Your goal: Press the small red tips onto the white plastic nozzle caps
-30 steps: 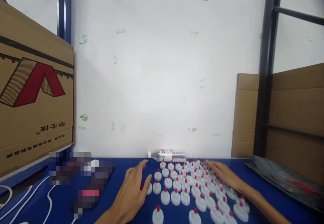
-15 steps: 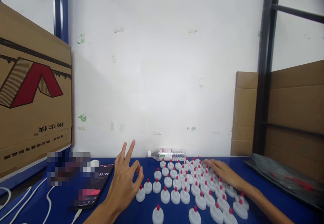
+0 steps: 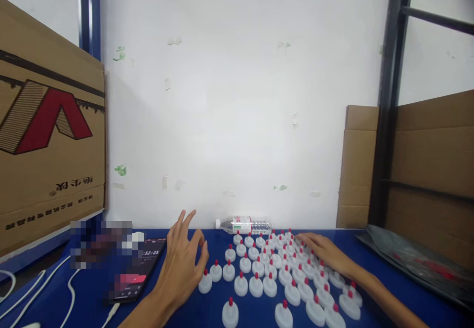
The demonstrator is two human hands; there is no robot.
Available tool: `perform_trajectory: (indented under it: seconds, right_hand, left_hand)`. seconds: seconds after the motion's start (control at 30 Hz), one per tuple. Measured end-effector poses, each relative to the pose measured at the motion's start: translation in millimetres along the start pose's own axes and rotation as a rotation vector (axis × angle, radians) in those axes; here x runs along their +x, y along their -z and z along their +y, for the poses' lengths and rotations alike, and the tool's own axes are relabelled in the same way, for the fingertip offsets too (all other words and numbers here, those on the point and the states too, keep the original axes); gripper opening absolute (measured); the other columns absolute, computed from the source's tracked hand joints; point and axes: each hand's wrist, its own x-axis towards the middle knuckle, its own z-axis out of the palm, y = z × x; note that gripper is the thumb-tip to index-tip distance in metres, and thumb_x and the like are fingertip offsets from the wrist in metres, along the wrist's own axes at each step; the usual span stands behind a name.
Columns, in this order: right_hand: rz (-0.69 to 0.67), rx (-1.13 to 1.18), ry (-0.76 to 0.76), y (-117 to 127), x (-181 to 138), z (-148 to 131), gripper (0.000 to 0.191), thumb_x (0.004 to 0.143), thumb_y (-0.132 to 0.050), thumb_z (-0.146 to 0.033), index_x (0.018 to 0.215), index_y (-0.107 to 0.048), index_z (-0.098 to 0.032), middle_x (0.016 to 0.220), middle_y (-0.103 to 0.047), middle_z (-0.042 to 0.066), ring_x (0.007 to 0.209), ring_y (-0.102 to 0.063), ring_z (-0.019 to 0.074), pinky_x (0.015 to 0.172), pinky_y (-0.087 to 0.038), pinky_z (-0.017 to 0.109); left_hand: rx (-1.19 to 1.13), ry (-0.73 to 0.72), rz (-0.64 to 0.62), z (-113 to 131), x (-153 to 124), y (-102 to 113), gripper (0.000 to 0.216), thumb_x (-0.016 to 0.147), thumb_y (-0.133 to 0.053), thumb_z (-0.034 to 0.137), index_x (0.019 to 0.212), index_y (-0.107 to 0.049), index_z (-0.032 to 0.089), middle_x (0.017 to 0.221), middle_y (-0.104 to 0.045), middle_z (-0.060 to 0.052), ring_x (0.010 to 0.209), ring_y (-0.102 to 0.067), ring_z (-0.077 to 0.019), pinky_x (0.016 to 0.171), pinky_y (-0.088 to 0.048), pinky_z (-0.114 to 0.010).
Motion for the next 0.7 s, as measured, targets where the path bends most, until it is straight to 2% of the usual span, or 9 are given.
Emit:
perform_trajectory:
  seconds: [0.1,0.17,0.27,0.37,0.47,0.6,0.7]
  right_hand:
    - [0.017,0.0,-0.001,-0.2,-0.2,1.3,0.077,0.086,-0.039,-0.083,0.111,-0.078,-0.021,0.124,-0.074,0.009,0.12,-0.065,0.0366,0.109,-0.045,0.047]
    - [0.037,0.001,-0.002,0.4,0.1,2.5,0.077,0.087,-0.038,-0.082,0.112,-0.078,-0.021,0.127,-0.073,0.009,0.123,-0.064,0.0367,0.111,-0.044,0.047]
    - [0.074,0.004,-0.001,1.6,1.1,4.3,0.076,0.089,-0.036,-0.08,0.116,-0.077,-0.021,0.133,-0.07,0.009,0.129,-0.059,0.0367,0.116,-0.039,0.047]
    - [0.098,0.012,-0.001,1.9,2.0,5.5,0.077,0.09,-0.034,-0.078,0.119,-0.075,-0.021,0.135,-0.069,0.009,0.133,-0.056,0.0359,0.118,-0.035,0.048]
    - [0.093,0.033,-0.013,1.0,2.1,5.4,0.076,0.09,-0.034,-0.078,0.116,-0.077,-0.021,0.133,-0.07,0.01,0.132,-0.057,0.0357,0.118,-0.036,0.049]
    - [0.066,0.086,-0.06,1.7,2.8,5.7,0.077,0.086,-0.037,-0.082,0.108,-0.079,-0.022,0.13,-0.071,0.01,0.132,-0.058,0.0362,0.118,-0.036,0.049]
    - [0.048,0.139,-0.101,4.7,3.5,8.0,0.083,0.086,-0.032,-0.085,0.11,-0.079,-0.021,0.13,-0.071,0.012,0.128,-0.062,0.0352,0.114,-0.04,0.049]
  left_hand:
    - [0.015,0.06,-0.161,-4.4,1.3,0.3,0.029,0.103,-0.034,0.023,0.095,-0.061,0.019,0.135,-0.056,-0.019,0.139,-0.042,-0.0388,0.104,-0.04,-0.058]
    - [0.03,0.074,-0.305,-3.8,3.2,2.8,0.038,0.105,-0.028,0.025,0.088,-0.062,0.019,0.11,-0.067,-0.015,0.113,-0.06,-0.0333,0.097,-0.045,-0.053]
    - [0.041,0.064,-0.447,2.0,2.9,5.6,0.047,0.106,-0.029,0.031,0.075,-0.062,0.02,0.081,-0.069,-0.01,0.084,-0.066,-0.0287,0.083,-0.049,-0.046]
    - [0.058,0.045,-0.576,9.5,-3.1,4.2,0.045,0.104,-0.037,0.037,0.076,-0.067,0.02,0.08,-0.072,-0.011,0.08,-0.069,-0.0316,0.076,-0.05,-0.045]
    - [0.08,0.034,-0.675,14.3,-10.0,0.4,0.044,0.103,-0.038,0.036,0.08,-0.072,0.019,0.084,-0.075,-0.013,0.084,-0.072,-0.035,0.075,-0.05,-0.045]
    - [0.111,0.037,-0.735,14.7,-11.3,-1.4,0.043,0.103,-0.035,0.028,0.087,-0.074,0.018,0.089,-0.076,-0.015,0.089,-0.073,-0.0361,0.077,-0.05,-0.045]
    - [0.13,0.051,-0.741,12.4,-7.2,1.5,0.046,0.104,-0.031,0.026,0.089,-0.074,0.017,0.091,-0.076,-0.016,0.09,-0.072,-0.0368,0.079,-0.049,-0.047]
